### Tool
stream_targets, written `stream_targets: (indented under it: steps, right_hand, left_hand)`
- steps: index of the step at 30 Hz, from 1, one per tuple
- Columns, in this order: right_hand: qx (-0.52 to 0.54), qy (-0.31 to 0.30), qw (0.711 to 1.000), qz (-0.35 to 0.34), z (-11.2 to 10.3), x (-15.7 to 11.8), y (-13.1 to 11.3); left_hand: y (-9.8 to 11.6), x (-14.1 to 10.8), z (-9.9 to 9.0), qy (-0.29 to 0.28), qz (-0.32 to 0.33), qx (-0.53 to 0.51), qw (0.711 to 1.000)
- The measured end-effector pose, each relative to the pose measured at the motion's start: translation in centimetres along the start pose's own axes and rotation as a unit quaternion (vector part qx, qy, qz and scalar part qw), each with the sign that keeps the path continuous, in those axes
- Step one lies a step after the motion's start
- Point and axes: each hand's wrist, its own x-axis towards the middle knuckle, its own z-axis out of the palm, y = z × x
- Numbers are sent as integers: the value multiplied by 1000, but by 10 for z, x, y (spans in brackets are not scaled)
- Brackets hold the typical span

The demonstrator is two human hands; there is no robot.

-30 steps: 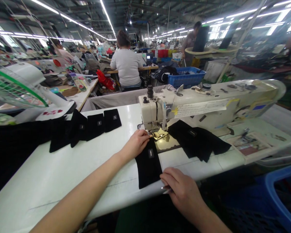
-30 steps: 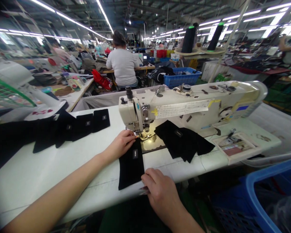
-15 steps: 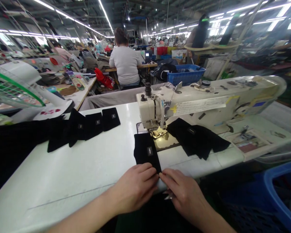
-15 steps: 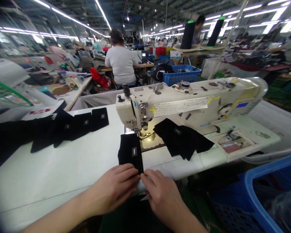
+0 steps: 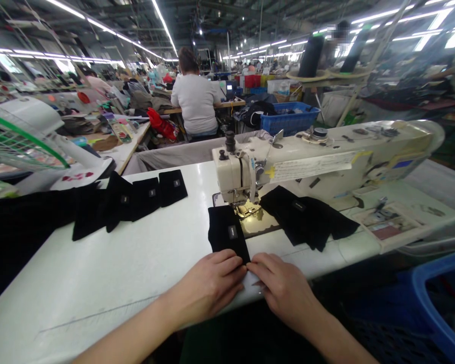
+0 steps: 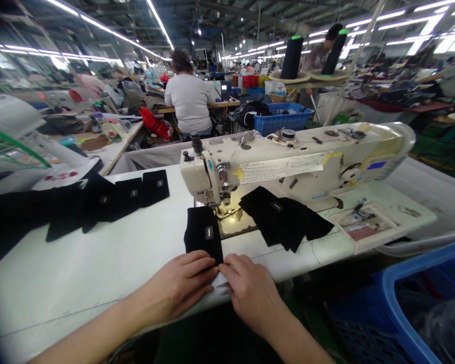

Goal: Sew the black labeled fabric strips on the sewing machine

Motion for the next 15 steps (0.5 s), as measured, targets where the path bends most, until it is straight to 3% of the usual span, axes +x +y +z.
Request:
stream_targets:
  steps: [15]
  right_hand:
    - [-57, -27, 997, 34, 2, 31, 13]
  left_hand:
    - [-31, 4, 0, -36, -24, -15, 999]
